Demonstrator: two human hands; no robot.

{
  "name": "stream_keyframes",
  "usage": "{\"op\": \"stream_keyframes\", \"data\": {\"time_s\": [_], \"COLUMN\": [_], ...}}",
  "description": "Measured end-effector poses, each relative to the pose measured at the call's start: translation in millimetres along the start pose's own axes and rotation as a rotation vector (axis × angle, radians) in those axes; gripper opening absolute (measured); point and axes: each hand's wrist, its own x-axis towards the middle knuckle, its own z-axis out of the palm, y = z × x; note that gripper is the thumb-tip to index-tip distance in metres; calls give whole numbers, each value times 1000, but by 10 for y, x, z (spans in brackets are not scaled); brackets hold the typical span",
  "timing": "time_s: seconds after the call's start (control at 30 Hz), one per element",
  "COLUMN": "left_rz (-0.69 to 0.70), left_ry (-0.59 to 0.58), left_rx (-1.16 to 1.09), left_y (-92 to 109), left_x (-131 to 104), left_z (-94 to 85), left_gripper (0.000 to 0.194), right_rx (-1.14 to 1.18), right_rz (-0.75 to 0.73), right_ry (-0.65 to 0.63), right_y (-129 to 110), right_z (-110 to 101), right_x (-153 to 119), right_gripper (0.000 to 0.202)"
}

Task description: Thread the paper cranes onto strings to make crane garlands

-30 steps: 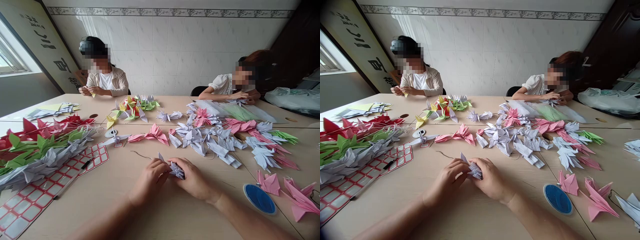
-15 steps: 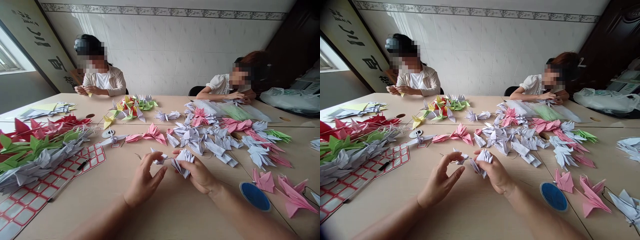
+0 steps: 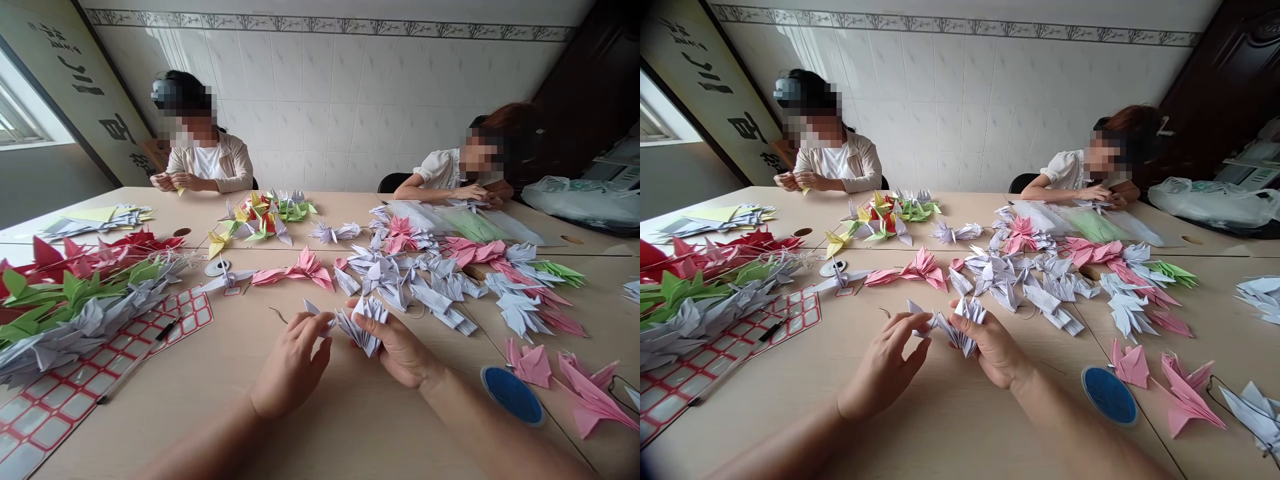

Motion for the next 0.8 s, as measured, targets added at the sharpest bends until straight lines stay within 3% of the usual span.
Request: {"op": "stream_keyframes", "data": {"time_s": [0.27, 0.47, 0.57, 0.63, 0.7, 0.73, 0.8], "left_rz": [183, 266, 330, 346, 374, 405, 459], "left_ry": [-108, -79, 83, 252, 338, 318, 134], "left_rx": [-26, -92, -20, 20, 16, 1, -34], "left_y": [84, 139, 155, 176, 208, 227, 262], "left_x": [-8, -52, -69, -67, -55, -46, -25], "left_z": [-11, -40, -76, -110, -146, -160, -172], "left_gripper": [43, 56, 56, 47, 33, 26, 13], "right_rx": [-45, -69, -48, -22, 6, 18, 38], "right_rz": [-26, 65, 33, 2, -21, -29, -39], "right_ry": [-72, -165, -133, -94, -64, -55, -44], "right_y": [38, 4, -24, -40, -49, -50, -46], "right_z": [39, 93, 88, 77, 66, 61, 52], "right_x": [-16, -102, -98, -79, -60, -51, -38], "right_gripper": [43, 51, 45, 43, 43, 44, 44]}}
